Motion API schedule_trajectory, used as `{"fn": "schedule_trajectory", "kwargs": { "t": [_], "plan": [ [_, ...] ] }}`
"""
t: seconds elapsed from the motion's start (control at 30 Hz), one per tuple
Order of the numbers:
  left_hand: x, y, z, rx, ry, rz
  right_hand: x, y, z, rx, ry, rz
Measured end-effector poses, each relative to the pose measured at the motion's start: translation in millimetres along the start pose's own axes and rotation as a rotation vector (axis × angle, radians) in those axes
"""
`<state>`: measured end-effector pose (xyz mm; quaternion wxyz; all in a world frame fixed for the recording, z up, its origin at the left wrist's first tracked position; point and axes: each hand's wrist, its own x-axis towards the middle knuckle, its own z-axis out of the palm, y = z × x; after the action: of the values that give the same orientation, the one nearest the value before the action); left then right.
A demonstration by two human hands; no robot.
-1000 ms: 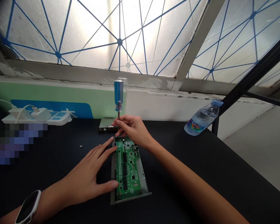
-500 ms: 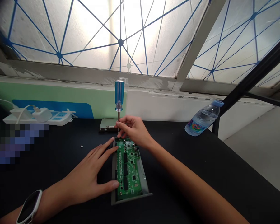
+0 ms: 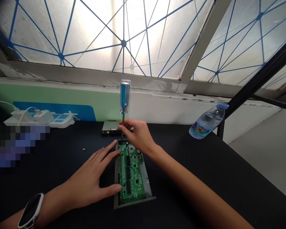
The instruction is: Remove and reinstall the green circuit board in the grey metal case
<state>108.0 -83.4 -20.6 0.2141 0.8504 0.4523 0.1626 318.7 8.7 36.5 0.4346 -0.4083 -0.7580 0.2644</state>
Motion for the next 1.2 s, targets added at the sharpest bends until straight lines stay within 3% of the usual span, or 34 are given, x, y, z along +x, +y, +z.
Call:
{"fn": "schedule_trajectory", "kwargs": {
  "t": [0.13,0.33,0.57,0.67,0.93,1.07,1.2],
  "plan": [
    [0.1,1.1,-1.0,0.003,-0.005,-0.008,1.1,-2.4,-5.5,0.007,-0.062,0.02],
    [0.5,2.8,-2.7,-0.003,-0.009,-0.005,1.4,-3.7,-8.6,0.195,-0.211,0.052],
    [-0.4,-0.2,-0.3,0.002,0.026,0.015,1.3,-1.5,-0.7,0.408,-0.018,0.121],
    [0.1,1.2,-2.4,-0.002,0.009,0.007,0.5,-0.2,1.3,0.458,-0.003,0.139],
    [0.9,3.6,-4.3,0.009,-0.019,-0.013,-2.0,-4.9,-2.8,0.26,-0.123,0.034],
    [0.0,0.0,-1.0,0.01,0.016,0.015,-2.0,-6.6,-3.7,0.085,-0.061,-0.004],
    [0.8,0.7,-1.8,0.012,0.009,0.009,-1.5,-4.5,-2.0,0.173,0.02,0.041]
  ]
}}
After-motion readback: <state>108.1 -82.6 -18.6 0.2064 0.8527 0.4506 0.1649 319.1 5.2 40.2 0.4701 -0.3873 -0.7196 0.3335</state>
